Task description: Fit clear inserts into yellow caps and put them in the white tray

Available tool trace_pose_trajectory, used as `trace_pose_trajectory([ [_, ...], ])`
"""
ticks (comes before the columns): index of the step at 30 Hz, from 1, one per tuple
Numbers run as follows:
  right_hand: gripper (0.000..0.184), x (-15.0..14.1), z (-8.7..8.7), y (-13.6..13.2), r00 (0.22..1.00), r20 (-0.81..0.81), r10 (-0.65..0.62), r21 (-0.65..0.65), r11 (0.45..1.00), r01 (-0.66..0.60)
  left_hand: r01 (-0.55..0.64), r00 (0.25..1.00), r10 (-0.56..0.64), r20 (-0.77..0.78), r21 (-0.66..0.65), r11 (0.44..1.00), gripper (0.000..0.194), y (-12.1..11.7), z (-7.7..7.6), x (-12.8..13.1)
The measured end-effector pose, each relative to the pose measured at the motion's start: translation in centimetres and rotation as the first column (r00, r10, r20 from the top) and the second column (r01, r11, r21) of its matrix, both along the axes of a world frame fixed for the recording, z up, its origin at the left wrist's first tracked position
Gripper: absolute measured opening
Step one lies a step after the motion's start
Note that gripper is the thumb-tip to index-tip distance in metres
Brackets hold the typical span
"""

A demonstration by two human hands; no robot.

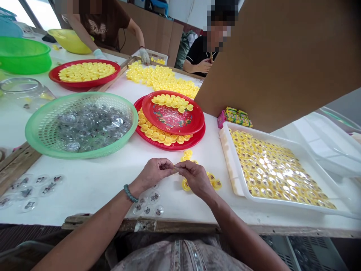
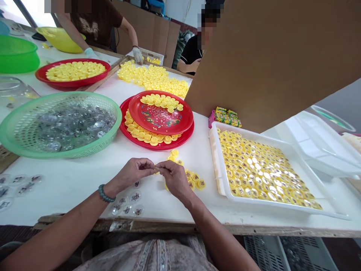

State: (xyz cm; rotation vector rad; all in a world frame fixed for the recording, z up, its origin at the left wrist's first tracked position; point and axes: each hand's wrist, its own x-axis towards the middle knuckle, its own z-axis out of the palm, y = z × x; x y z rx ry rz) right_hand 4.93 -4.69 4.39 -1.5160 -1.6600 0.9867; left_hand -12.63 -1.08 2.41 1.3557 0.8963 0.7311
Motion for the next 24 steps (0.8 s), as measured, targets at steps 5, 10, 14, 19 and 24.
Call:
trace_pose_trajectory([
  [5,0.028,-0.1,0.2,0.2,0.982,0.169,0.084,0.209,0.971,-0.119,-0.097,0.988,0.114,0.108,-0.155,0.983,0.024,0.4,0.0,0.6],
  [10,0.025,-0.7,0.1,1.0,0.913,0.405,0.045,0.376,0.902,-0.211,-0.116,0.96,0.171,0.222,-0.242,0.963,0.025,0.9,0.1,1.0],
  [14,0.018,-0.8,0.0,1.6,0.892,0.451,0.014,0.388,0.897,-0.211,-0.117,0.96,0.175,0.219,-0.255,0.96,0.025,1.2,0.1,1.0],
  [19,0.029,-1.0,-0.4,1.1,0.894,0.448,-0.004,0.405,0.892,-0.199,-0.133,0.955,0.192,0.225,-0.25,0.959,0.024,1.1,-0.1,1.1],
  [24,0.025,-1.2,-0.6,1.0,0.902,0.431,-0.028,0.397,0.903,-0.162,-0.147,0.961,0.195,0.198,-0.231,0.962,0.022,1.1,0.1,1.0],
])
